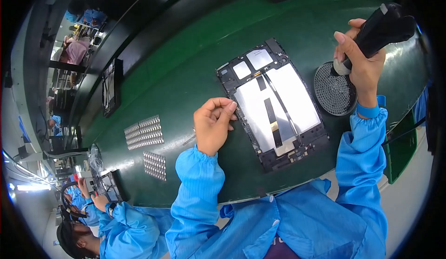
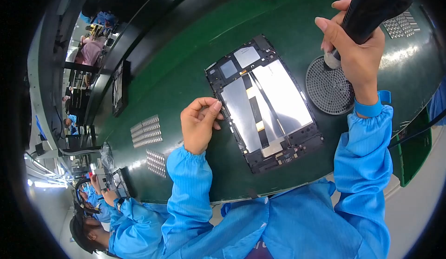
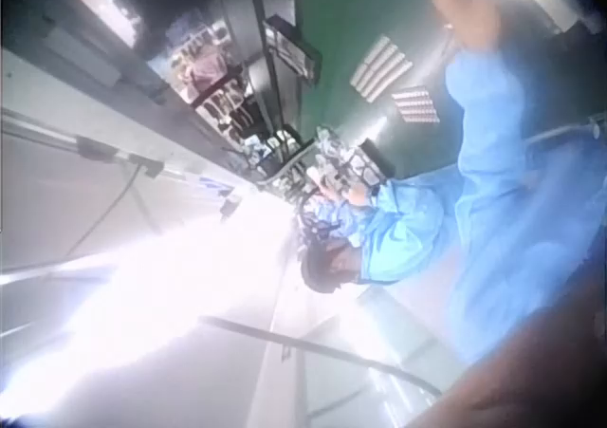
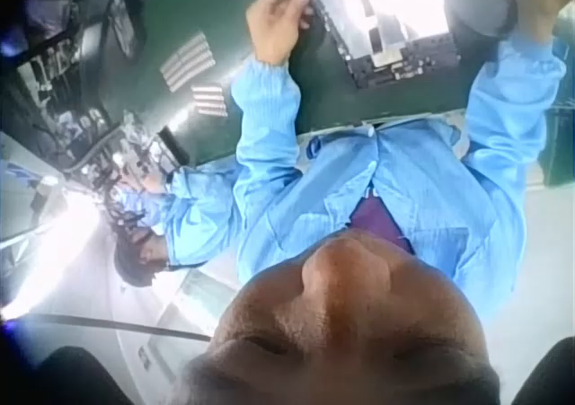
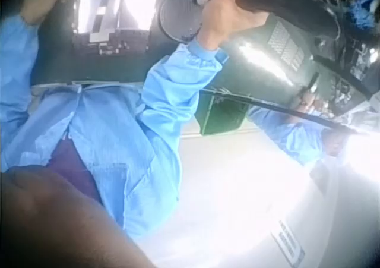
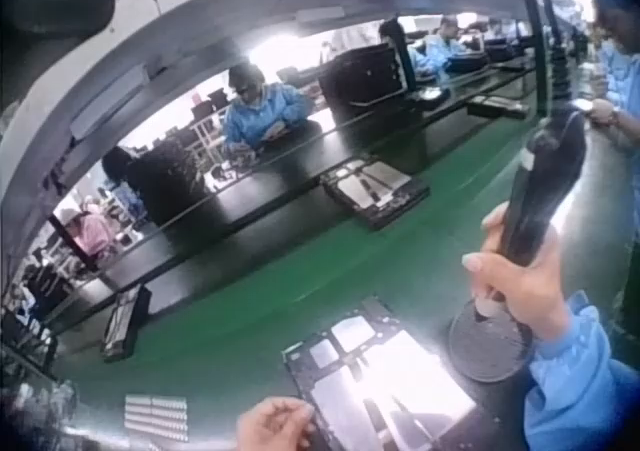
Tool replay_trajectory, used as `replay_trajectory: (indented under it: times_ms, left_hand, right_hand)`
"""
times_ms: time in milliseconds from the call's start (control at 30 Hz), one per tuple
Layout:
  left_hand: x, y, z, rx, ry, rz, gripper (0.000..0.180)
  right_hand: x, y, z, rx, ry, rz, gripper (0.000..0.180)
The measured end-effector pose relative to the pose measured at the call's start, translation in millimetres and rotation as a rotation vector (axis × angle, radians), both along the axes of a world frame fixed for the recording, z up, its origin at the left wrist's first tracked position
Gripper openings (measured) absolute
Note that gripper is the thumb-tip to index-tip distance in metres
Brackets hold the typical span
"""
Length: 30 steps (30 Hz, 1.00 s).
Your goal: The person installs screws into a tablet display assembly using an electric screwdriver.
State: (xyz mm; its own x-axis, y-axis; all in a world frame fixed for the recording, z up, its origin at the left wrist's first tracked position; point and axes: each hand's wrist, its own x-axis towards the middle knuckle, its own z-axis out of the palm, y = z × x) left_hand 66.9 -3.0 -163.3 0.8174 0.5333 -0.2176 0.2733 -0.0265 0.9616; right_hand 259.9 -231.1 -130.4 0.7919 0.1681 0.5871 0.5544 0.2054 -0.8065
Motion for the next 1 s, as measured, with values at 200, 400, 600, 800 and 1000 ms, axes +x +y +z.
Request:
replay_trajectory:
  times_ms: [200, 400, 600, 800, 1000]
  left_hand:
    - [3, 2, -4, -0.004, -0.019, -0.006, 0.014]
    - [2, 10, 1, -0.067, -0.008, -0.099, 0.012]
    - [-3, 27, 0, -0.210, -0.024, -0.248, 0.016]
    - [3, 23, 4, -0.149, -0.032, -0.205, 0.020]
    - [21, 48, -13, 0.174, -0.075, -0.233, 0.043]
  right_hand:
    - [2, -3, 1, -0.007, -0.006, -0.012, 0.028]
    - [-9, 3, 10, 0.014, 0.022, -0.010, 0.030]
    - [-39, 23, 29, 0.091, 0.021, 0.090, 0.033]
    - [-75, 62, 48, 0.197, 0.101, 0.300, 0.034]
    - [-98, 127, 41, 0.042, 0.111, 0.464, 0.031]
